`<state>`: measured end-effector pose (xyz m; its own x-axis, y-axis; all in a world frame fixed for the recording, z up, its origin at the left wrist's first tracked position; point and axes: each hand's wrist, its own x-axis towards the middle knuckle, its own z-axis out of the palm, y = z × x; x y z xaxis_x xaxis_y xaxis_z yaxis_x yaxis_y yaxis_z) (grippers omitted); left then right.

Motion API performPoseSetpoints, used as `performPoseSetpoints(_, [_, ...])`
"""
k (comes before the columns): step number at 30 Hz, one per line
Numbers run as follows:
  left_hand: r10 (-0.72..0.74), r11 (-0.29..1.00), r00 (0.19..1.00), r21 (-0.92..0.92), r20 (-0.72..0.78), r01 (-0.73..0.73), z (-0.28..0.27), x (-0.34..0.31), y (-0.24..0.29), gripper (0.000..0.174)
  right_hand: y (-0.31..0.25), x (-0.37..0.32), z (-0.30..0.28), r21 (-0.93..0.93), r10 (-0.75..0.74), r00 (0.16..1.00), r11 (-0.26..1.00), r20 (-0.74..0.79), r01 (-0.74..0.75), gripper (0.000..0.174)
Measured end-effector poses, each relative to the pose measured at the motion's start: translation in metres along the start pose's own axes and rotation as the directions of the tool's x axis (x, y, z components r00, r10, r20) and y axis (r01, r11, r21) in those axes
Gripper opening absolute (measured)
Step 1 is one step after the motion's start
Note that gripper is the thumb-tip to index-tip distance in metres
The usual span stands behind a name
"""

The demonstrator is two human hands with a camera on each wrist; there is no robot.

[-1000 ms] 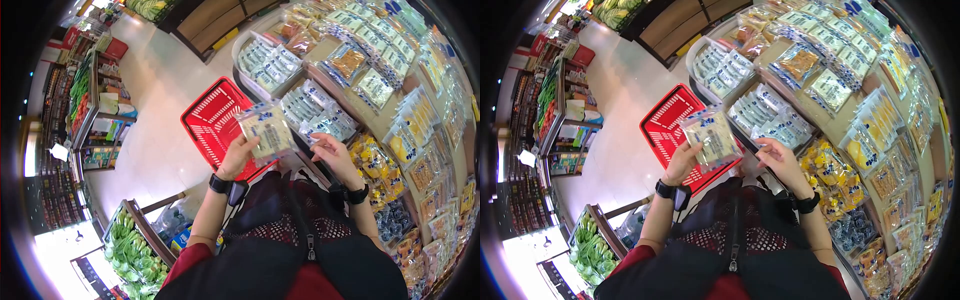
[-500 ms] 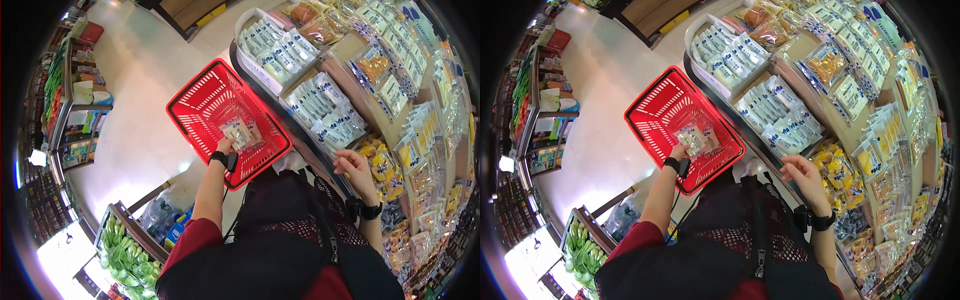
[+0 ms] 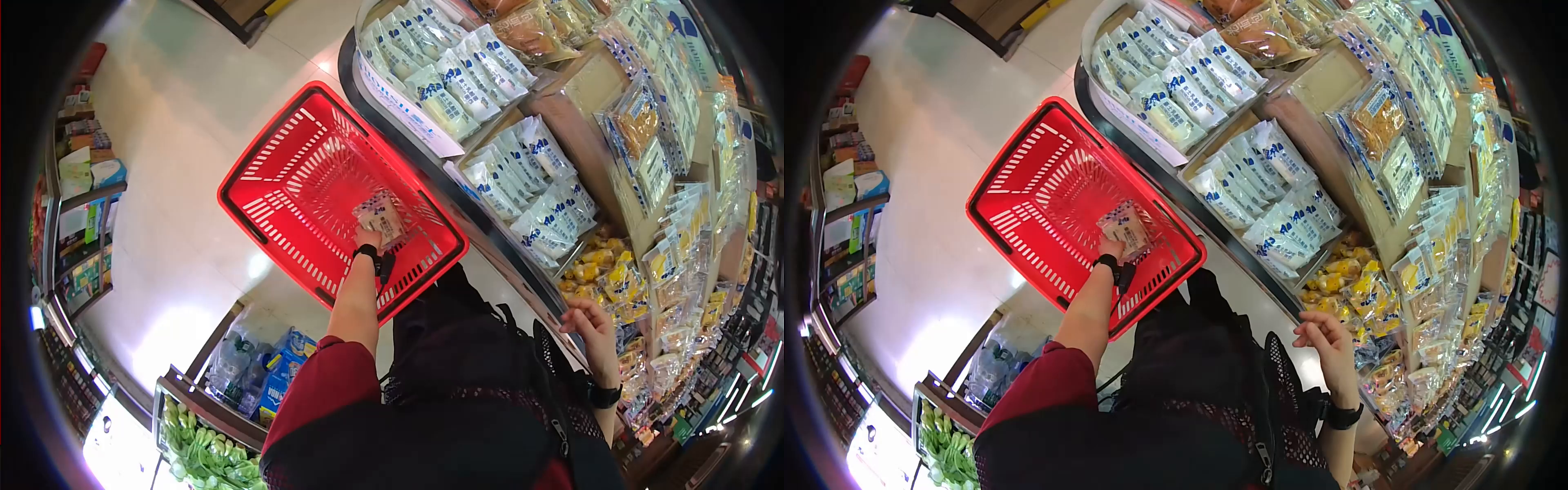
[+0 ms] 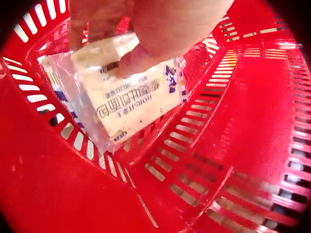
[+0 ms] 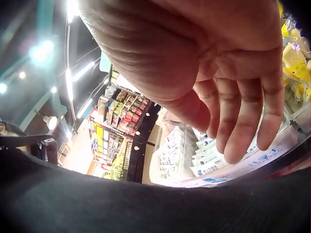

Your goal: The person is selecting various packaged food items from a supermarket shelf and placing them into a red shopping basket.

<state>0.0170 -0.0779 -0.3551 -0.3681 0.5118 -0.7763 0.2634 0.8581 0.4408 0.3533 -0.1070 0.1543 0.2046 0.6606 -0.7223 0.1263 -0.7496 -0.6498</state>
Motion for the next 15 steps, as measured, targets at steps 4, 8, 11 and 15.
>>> performPoseSetpoints(4, [-0.213,0.958,0.977,0.189,-0.026,0.214,-0.003,-0.007,0.019,0.071,-0.004,-0.001,0.003,0.007,0.013,1.000,1.000,-0.024,-0.013,0.023])
performPoseSetpoints(8, [-0.136,0.946,0.990,0.293,-0.029,0.138,0.006,0.007,0.009,0.072,-0.005,-0.001,0.003,-0.002,0.005,0.999,1.000,-0.033,-0.005,0.023])
performPoseSetpoints(11, [-0.041,0.938,0.988,0.335,-0.149,0.089,0.023,0.027,-0.005,0.055,-0.007,0.000,0.004,-0.010,0.002,1.000,1.000,-0.026,-0.002,0.023])
performPoseSetpoints(15, [-0.231,0.973,0.925,0.089,0.301,0.213,0.006,0.030,0.012,0.049,-0.016,0.003,0.008,-0.059,-0.004,1.000,0.998,-0.006,0.004,0.024])
